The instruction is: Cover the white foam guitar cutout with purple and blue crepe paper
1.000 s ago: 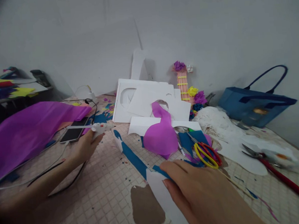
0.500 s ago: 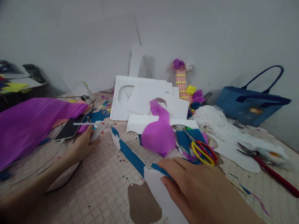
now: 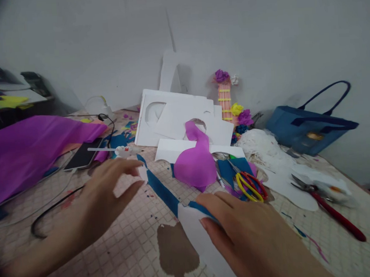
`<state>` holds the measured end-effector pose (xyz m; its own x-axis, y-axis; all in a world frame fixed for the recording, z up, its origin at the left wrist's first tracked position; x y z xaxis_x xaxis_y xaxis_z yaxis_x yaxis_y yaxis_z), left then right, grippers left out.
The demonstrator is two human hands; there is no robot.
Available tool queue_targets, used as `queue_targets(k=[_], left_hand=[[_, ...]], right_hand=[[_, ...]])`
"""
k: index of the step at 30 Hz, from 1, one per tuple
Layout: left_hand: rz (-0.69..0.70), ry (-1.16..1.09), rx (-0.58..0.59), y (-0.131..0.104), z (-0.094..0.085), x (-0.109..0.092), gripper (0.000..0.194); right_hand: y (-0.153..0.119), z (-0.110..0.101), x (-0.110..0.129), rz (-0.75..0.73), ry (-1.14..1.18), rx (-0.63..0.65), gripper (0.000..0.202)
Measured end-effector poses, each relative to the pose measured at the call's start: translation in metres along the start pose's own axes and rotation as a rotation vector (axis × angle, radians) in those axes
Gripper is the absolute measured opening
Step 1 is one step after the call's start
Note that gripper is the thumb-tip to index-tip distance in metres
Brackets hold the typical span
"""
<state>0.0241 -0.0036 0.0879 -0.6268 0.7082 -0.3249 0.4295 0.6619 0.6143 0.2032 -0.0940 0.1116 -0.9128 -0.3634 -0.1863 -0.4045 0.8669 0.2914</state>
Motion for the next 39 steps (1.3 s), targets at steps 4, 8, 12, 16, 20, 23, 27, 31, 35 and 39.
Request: queue_targets(k=[4, 8, 12, 16, 20, 23, 27, 31, 35, 39], left_hand=[[0.071, -0.418, 0.401, 0.035, 0.050, -0.028, 0.013], [0.227, -0.731, 0.800, 0.053, 0.090, -0.055, 0.014], [0.313, -0.978, 1.053, 0.053, 0.114, -0.070, 0.013], [0.259, -1.097, 1.167, 0.051, 0.128, -0.072, 0.016], [0.174, -1.171, 1.165, 0.055, 0.131, -0.067, 0.013], [0.111, -1.256, 1.126, 0.059, 0.126, -0.061, 0.011], [0.064, -1.242, 1.096, 0.055, 0.116, -0.053, 0.006], [0.066, -1.094, 1.003, 0.048, 0.106, -0.047, 0.003], [0.149, -0.961, 0.875, 0.042, 0.093, -0.045, 0.001], [0.172, -0.900, 0.768, 0.040, 0.083, -0.042, 0.003]], right_hand=[[0.001, -0.001, 0.000, -0.020, 0.000, -0.008, 0.024], [0.000, -0.003, 0.000, -0.042, -0.067, -0.050, 0.022], [0.000, -0.001, -0.001, -0.027, -0.059, -0.048, 0.023], [-0.001, 0.001, -0.001, -0.038, -0.046, -0.034, 0.024], [-0.002, 0.001, -0.002, -0.046, -0.050, -0.030, 0.024], [-0.004, 0.002, -0.004, -0.035, -0.067, -0.029, 0.024], [-0.007, 0.004, -0.007, 0.001, -0.086, -0.009, 0.025], [-0.008, 0.006, -0.006, 0.022, -0.087, 0.016, 0.026], [-0.010, 0.003, -0.005, 0.026, -0.122, -0.022, 0.027], [-0.012, 0.003, -0.007, 0.018, -0.181, -0.040, 0.027]])
Point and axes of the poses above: each hand's wrist, its own y-axis towards the middle knuckle, its own z-axis out of the palm, x = y × z, the point moved 8 cm from there along y, towards the middle knuckle, and after that the axes turned 2 degrees about x, right-handed, at the moved point
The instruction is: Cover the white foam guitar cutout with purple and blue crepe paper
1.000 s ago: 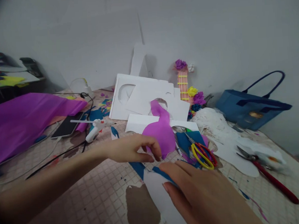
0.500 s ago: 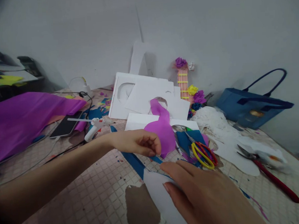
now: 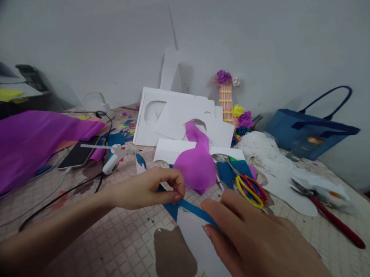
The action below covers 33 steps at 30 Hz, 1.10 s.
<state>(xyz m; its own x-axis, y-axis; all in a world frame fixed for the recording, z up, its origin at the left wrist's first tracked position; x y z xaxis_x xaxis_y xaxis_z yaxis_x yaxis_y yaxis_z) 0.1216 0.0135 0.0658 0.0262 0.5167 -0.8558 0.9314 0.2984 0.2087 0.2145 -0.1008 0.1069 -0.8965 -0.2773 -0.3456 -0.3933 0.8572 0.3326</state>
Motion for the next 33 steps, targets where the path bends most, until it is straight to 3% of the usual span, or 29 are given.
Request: queue_targets(k=[10, 15, 33], left_hand=[[-0.012, 0.129, -0.062, -0.0014, 0.0026, 0.0000, 0.004], [-0.022, 0.127, -0.089, -0.0022, 0.0031, 0.0011, 0.004], [-0.041, 0.178, -0.129, -0.0031, 0.0058, 0.0011, 0.003]], right_hand=[[0.0048, -0.0011, 0.0073, -0.081, 0.024, 0.006, 0.028], [0.0031, 0.0000, 0.0067, -0.072, 0.043, 0.096, 0.029], [0.0079, -0.0063, 0.0027, -0.045, 0.098, 0.045, 0.028]])
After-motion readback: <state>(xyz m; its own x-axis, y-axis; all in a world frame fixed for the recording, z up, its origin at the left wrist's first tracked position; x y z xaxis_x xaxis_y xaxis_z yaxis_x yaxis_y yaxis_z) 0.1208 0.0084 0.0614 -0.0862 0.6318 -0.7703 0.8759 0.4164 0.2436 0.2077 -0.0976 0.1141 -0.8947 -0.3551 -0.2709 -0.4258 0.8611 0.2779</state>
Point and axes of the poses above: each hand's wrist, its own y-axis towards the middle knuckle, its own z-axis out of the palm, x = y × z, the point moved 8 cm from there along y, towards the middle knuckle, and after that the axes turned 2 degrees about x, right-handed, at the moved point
